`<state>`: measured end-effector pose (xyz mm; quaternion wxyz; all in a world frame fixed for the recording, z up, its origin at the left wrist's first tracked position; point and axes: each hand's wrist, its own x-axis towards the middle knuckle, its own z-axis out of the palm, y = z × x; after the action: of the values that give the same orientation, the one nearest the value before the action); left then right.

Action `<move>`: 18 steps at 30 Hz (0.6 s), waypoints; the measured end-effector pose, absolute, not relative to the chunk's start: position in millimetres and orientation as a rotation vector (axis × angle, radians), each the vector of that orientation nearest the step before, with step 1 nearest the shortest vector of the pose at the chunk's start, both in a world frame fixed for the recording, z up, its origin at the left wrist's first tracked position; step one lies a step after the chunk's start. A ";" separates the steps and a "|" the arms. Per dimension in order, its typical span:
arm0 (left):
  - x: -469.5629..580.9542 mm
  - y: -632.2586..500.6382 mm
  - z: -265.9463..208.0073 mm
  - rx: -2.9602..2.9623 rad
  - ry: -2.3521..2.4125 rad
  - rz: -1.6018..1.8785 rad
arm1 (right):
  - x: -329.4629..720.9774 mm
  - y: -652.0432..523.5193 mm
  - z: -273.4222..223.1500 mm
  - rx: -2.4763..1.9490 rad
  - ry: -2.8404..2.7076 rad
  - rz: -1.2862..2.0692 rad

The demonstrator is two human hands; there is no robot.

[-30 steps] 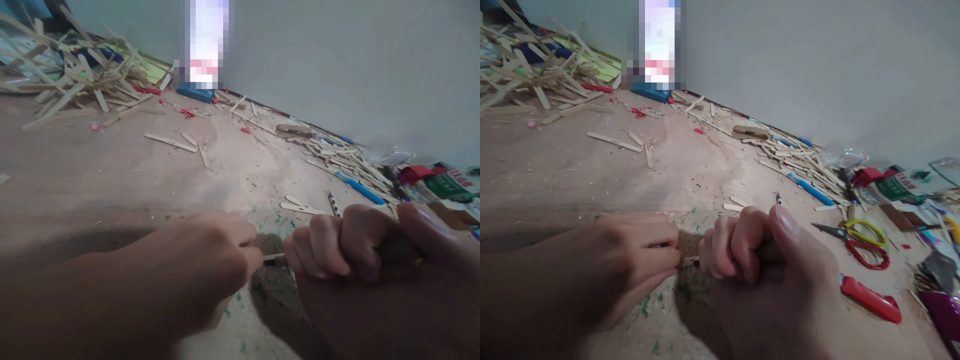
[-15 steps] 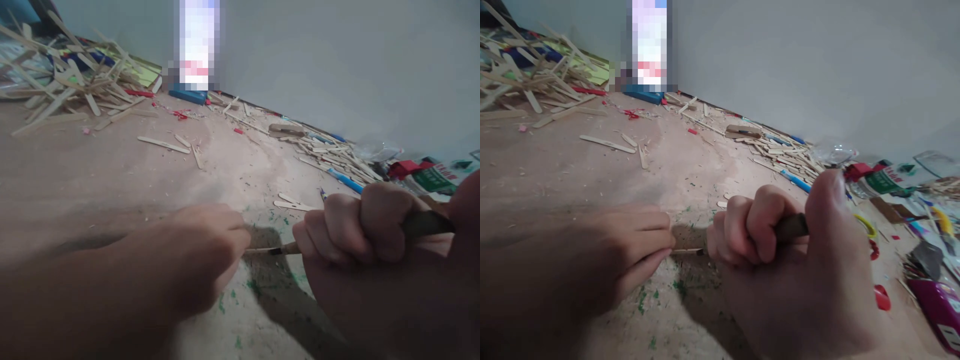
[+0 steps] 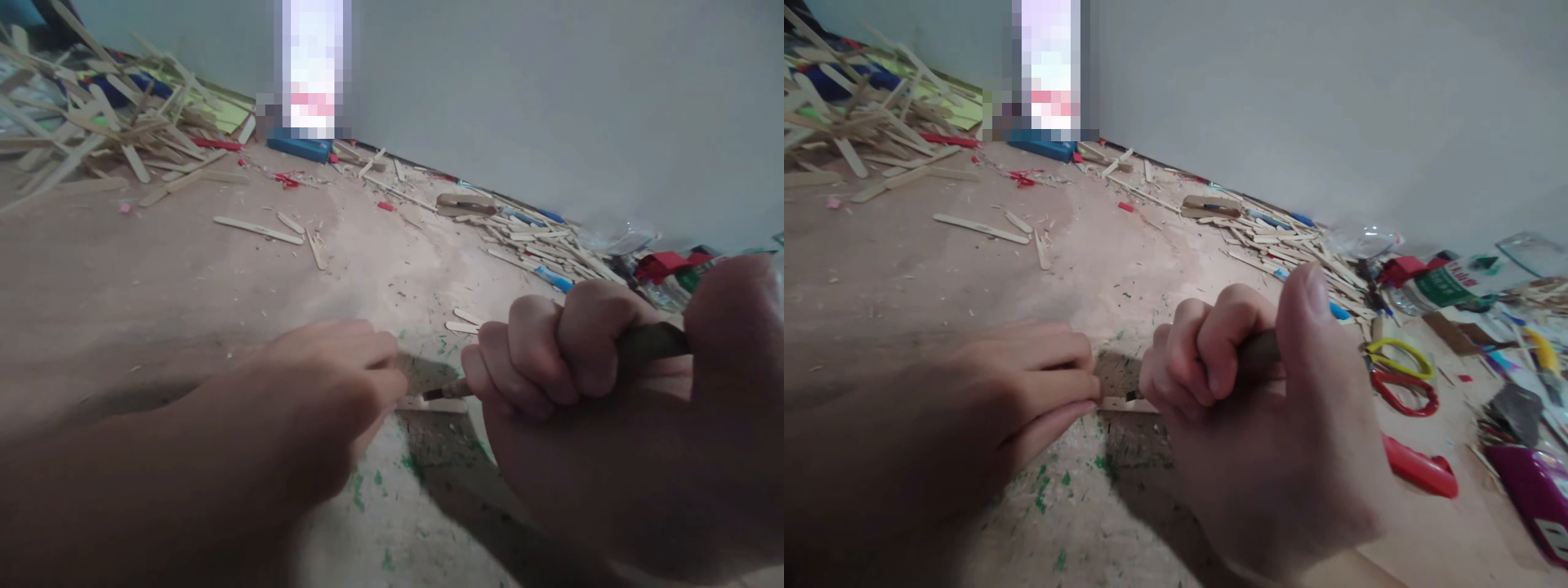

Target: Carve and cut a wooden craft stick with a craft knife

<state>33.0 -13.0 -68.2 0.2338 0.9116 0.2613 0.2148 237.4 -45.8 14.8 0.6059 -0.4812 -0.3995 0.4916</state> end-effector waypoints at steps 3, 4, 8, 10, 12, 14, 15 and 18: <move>33.1 -7.9 -73.4 2.535 0.623 0.665 | 249.6 -52.8 6.2 -1.037 -1.035 1.089; 33.0 -6.8 -74.9 2.554 0.610 0.683 | 255.3 -56.0 2.1 -1.017 -1.059 1.070; 33.2 -5.4 -78.6 2.599 0.594 0.715 | 274.4 -65.7 -12.9 -0.991 -1.097 1.036; 33.6 -5.6 -79.2 2.604 0.590 0.709 | 278.8 -67.3 -17.9 -0.988 -1.108 1.029; 33.5 -6.0 -79.4 2.603 0.581 0.709 | 280.2 -68.0 -21.3 -0.988 -1.116 1.026; 32.7 -6.6 -79.4 2.590 0.571 0.726 | 279.9 -69.0 -23.8 -0.990 -1.122 1.026; 32.2 -7.0 -79.3 2.579 0.564 0.731 | 279.4 -69.7 -24.9 -0.993 -1.124 1.026; 31.7 -7.3 -79.3 2.541 0.570 0.728 | 276.5 -72.4 -27.9 -1.011 -1.135 1.021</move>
<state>31.7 -7.3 -79.3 0.2173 0.9173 0.2057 0.2627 276.5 -72.4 -27.9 0.6095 -0.4376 -0.4913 0.4422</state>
